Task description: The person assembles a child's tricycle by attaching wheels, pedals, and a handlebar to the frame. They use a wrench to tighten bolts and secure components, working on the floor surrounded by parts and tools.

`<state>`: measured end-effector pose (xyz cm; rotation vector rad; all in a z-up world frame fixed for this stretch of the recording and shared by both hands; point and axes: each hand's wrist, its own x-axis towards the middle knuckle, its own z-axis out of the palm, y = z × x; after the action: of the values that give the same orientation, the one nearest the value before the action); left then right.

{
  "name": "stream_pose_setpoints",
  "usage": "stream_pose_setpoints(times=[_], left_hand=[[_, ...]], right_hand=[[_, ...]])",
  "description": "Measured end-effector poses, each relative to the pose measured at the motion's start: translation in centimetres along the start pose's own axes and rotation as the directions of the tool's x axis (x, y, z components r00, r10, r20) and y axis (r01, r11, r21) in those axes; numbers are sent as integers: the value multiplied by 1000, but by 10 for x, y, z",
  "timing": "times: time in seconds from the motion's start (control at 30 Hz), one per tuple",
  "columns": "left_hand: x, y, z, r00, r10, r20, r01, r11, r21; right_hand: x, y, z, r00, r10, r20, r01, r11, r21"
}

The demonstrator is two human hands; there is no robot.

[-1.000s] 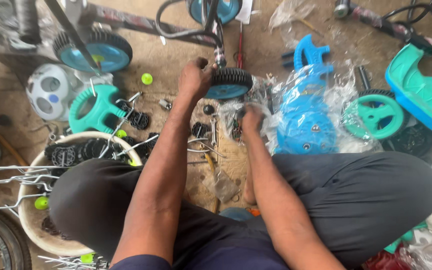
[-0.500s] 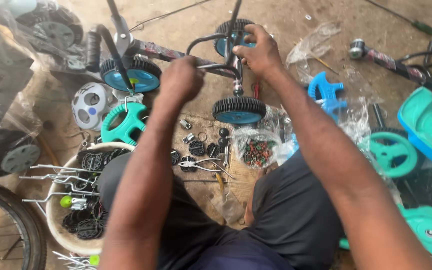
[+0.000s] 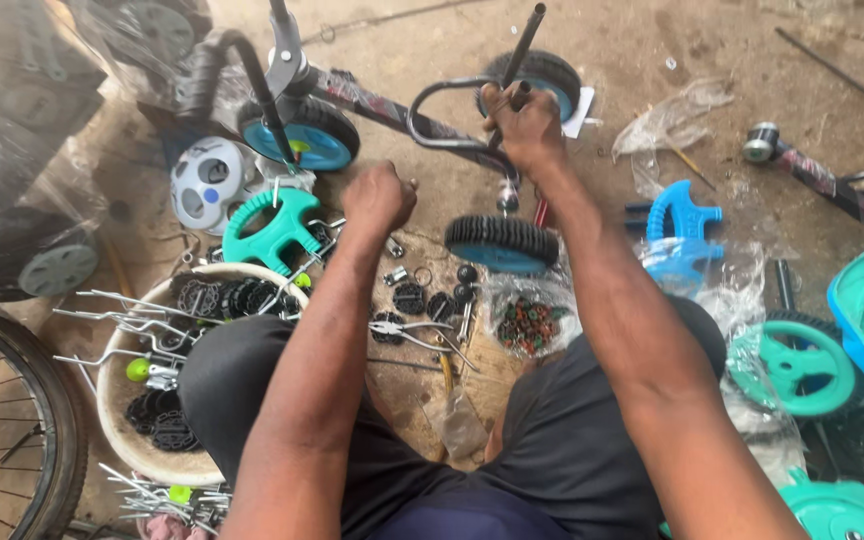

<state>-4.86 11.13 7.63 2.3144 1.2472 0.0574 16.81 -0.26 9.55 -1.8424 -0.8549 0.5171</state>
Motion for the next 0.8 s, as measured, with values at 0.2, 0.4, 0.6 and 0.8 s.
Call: stream_pose_setpoints(times=[0.2,0.4,0.6,0.8], left_hand=[[10,-8,34,986,-168,-10,146,884,-444],[-9,49,26,994,-34,108,111,512,-852],[-5,100,-13,989,123,78,-22,655,-755],[-6,86,-18,994,37,-102,-108,451,-886]], right_hand=[[-24,-42,11,888,-460,-25,448,876,-179],[-68,-80,0,912,-316,-263,385,881,276],[-65,-63,-7,862,-269,-430,441,817,373],[-23,-42,46,957,-150,-248,267,789,553]])
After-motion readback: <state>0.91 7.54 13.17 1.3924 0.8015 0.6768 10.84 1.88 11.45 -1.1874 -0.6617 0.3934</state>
